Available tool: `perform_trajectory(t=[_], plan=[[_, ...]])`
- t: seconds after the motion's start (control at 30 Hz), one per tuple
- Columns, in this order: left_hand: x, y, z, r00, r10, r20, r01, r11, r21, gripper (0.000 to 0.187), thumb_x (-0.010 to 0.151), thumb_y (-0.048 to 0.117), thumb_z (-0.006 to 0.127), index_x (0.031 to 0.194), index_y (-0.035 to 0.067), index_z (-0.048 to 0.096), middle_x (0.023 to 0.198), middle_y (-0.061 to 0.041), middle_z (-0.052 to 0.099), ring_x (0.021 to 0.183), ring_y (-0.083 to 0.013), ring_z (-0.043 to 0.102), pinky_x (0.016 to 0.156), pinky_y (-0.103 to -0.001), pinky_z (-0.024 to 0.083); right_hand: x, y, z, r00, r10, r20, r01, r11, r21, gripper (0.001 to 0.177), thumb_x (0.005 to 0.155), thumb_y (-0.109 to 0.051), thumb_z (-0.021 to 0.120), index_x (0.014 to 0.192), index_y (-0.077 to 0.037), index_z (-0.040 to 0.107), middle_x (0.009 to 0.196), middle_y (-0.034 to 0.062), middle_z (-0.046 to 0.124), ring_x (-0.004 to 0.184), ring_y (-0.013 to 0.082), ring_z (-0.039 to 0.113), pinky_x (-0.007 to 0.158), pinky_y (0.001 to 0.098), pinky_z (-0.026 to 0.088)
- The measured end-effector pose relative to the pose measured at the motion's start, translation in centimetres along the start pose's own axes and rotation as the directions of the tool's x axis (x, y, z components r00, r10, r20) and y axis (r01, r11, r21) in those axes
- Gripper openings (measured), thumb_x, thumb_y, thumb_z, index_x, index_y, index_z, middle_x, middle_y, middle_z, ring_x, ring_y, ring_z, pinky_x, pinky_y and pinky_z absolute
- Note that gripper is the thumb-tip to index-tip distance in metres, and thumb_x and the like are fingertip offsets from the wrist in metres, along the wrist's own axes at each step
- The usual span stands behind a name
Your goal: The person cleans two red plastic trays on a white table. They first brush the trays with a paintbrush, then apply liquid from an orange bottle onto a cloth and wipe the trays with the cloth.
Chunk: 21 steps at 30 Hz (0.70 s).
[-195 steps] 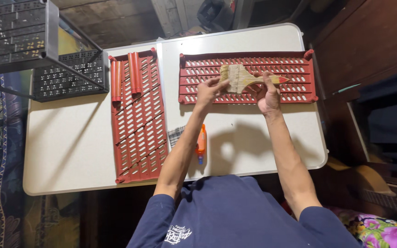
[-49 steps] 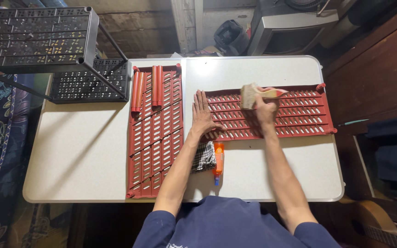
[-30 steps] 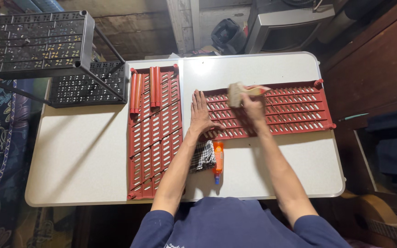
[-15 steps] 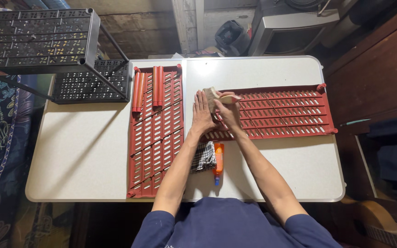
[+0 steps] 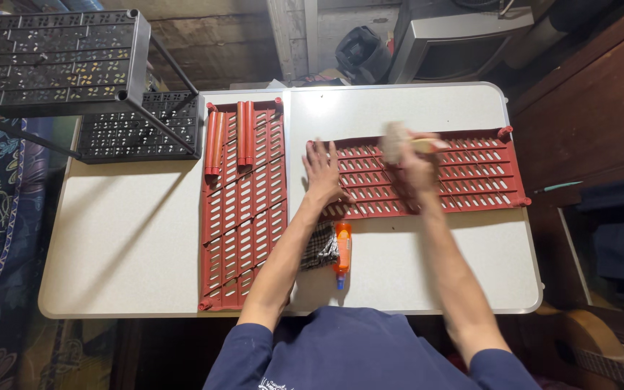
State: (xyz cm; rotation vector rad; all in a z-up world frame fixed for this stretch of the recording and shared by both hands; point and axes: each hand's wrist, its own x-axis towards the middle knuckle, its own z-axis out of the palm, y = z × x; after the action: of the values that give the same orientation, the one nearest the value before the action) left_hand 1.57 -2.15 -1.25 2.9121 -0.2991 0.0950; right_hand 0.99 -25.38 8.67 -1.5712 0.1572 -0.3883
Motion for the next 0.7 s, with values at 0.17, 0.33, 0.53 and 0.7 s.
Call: perform_trajectory(t=[0.17, 0.33, 0.53, 0.7], plan=[[2.3, -0.2, 1.7, 0.990, 0.072, 0.123, -0.071, 0.997, -0.011, 0.158, 0.045, 0.056, 0.099, 0.157, -0.007, 0.008, 0.167, -0.027, -0.015, 0.150, -0.0573, -0.006, 0.119, -0.064, 0.011, -2.3, 1.2, 6.4, 0.973, -0.008, 0.232, 0.016, 0.999, -0.031, 0.025, 0.092, -0.004, 0.073, 0.112, -0.005, 0.059, 0.117, 0.0105, 0.073, 0.094, 0.0146, 0.072, 0.073, 0.0281, 0.060], [1.6, -1.0, -1.7, 0.923, 0.068, 0.378, 0.030, 0.969, -0.247, 0.164, 0.037, 0.059, 0.100, 0.160, -0.005, 0.010, 0.169, -0.019, -0.016, 0.154, -0.0530, -0.003, 0.126, -0.057, 0.014, 3.4, 4.7, -0.7, 0.985, 0.001, 0.170, -0.004, 1.000, 0.016, 0.028, 0.090, -0.001, 0.075, 0.112, -0.004, 0.059, 0.109, 0.0087, 0.073, 0.092, 0.0125, 0.068, 0.077, 0.0268, 0.058], [1.3, 0.1, -3.8, 0.919, 0.073, 0.387, 0.023, 0.971, -0.237, 0.168, 0.038, 0.063, 0.099, 0.160, -0.007, 0.008, 0.168, -0.020, -0.018, 0.153, -0.0553, -0.002, 0.125, -0.059, 0.016, 7.7, 4.5, -16.6, 0.958, -0.257, -0.125, 0.198, 0.912, -0.361, 0.018, 0.099, -0.002, 0.070, 0.115, -0.005, 0.062, 0.113, 0.0054, 0.074, 0.105, 0.0144, 0.072, 0.094, 0.0301, 0.057], [1.8, 0.2, -3.2, 0.915, 0.071, 0.397, 0.011, 0.979, -0.202, 0.167, 0.038, 0.062, 0.100, 0.159, -0.008, 0.009, 0.168, -0.023, -0.020, 0.152, -0.0577, -0.002, 0.125, -0.059, 0.016, 6.8, 1.2, -14.9, 0.797, -0.591, -0.127, 0.452, 0.722, -0.524, 0.024, 0.094, 0.010, 0.072, 0.109, -0.002, 0.058, 0.114, 0.0103, 0.064, 0.107, 0.0184, 0.065, 0.096, 0.0326, 0.055]])
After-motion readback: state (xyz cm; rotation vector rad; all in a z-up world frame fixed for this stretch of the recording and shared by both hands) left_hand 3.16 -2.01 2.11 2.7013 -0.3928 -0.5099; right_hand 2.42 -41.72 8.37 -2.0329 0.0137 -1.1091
